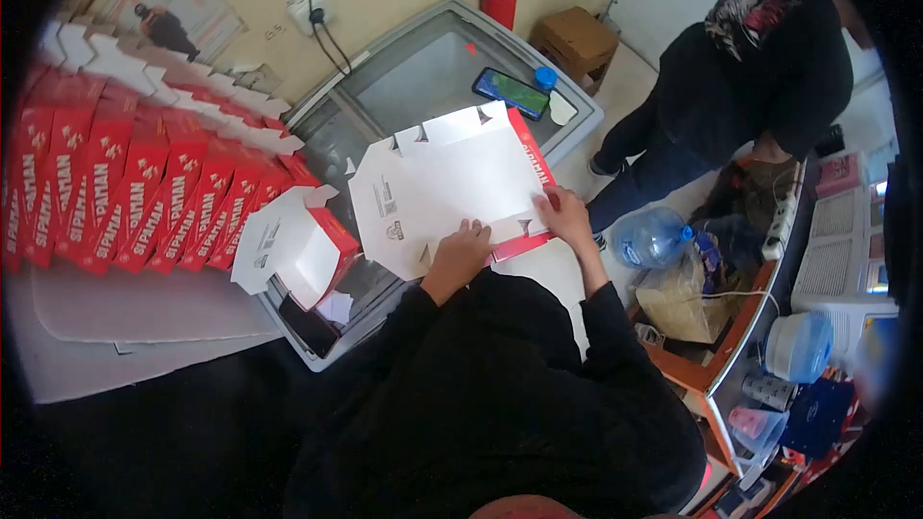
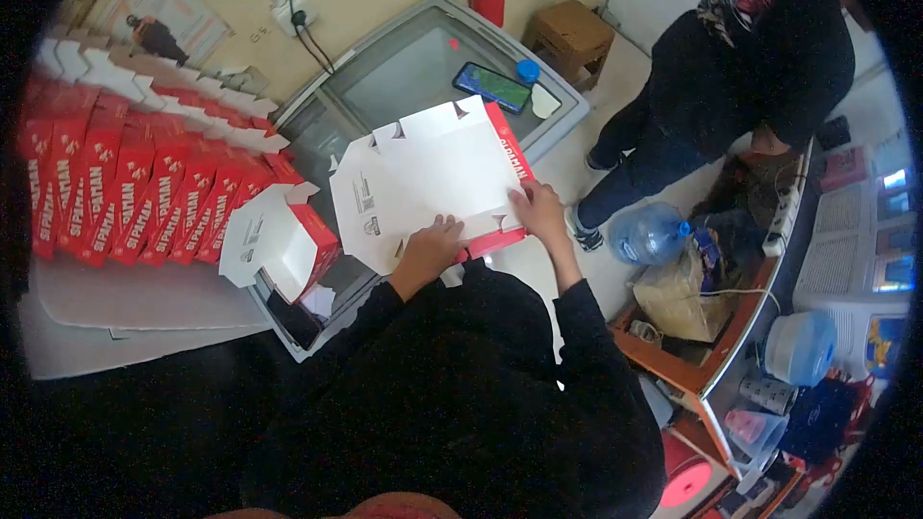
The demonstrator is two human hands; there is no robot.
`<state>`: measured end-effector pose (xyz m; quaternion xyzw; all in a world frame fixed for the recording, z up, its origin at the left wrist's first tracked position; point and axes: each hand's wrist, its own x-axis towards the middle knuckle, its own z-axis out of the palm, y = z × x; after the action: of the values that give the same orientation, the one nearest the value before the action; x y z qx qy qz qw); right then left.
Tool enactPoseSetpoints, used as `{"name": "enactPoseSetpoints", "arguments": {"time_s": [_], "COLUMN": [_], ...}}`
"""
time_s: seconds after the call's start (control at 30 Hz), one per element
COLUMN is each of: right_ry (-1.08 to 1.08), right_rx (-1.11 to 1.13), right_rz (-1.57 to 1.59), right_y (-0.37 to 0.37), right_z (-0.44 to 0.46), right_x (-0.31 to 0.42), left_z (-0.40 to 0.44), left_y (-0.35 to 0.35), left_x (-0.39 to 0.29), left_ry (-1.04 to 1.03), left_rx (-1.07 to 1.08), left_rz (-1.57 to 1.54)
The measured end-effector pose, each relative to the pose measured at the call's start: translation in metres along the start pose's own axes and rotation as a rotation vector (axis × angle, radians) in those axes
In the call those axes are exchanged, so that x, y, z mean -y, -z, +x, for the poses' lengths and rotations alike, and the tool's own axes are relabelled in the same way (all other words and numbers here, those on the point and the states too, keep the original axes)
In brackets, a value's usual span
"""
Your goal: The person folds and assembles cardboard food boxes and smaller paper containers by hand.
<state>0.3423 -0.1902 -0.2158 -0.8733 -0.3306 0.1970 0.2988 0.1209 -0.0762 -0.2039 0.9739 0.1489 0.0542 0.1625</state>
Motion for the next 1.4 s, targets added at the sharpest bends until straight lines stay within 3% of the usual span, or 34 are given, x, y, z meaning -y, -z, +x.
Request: {"name": "enactPoseSetpoints", "arguments": {"time_s": [0.13, 0.23, 0.33, 0.47, 0.57, 0.7, 0.8, 0.9, 1.0, 1.2, 1.4], "right_ry": [-0.188, -0.108, -0.108, -0.192, -0.124, -0.155, -0.108, 0.015, -0.083, -0.146, -0.225], "right_rx": [0.015, 0.198, 0.276, 0.048, -0.129, 0.123, 0.120, -0.050, -0.096, -0.250, -0.179], "right_rz": [-0.138, -0.116, 0.172, 0.211, 0.096, 0.617, 0.581, 0.533, 0.640, 0.792, 0.688], "right_y": [-0.003, -0.005, -0.005, -0.007, -0.007, -0.008, -0.012, -0.016, -0.008, -0.037, -0.042], "right_z": [0.013, 0.030, 0.030, 0.008, -0.005, 0.007, 0.008, -0.020, -0.061, -0.091, -0.040], "right_x": [0.020, 0.002, -0.011, -0.029, -0.050, -0.069, -0.074, -0.057, -0.036, -0.057, -0.058], "left_z": [-0.007, -0.005, -0.006, -0.004, 0.000, -0.003, -0.009, -0.019, -0.031, -0.028, -0.007], "left_y": [-0.004, -0.011, -0.011, -0.014, -0.024, -0.026, -0.024, -0.027, -0.037, -0.038, -0.018], "left_x": [-0.006, -0.006, -0.008, -0.011, -0.021, -0.025, -0.025, -0.021, -0.012, 0.003, 0.010], "left_ry": [-0.008, 0.034, 0.039, -0.011, -0.031, 0.008, 0.013, -0.059, -0.187, -0.335, -0.237], "left_rx": [-0.053, 0.008, -0.005, -0.047, -0.111, -0.205, -0.298, -0.372, -0.445, -0.389, -0.275], "left_rz": [0.117, 0.197, 0.138, 0.096, 0.031, -0.064, -0.112, 0.001, 0.016, -0.008, -0.011]}}
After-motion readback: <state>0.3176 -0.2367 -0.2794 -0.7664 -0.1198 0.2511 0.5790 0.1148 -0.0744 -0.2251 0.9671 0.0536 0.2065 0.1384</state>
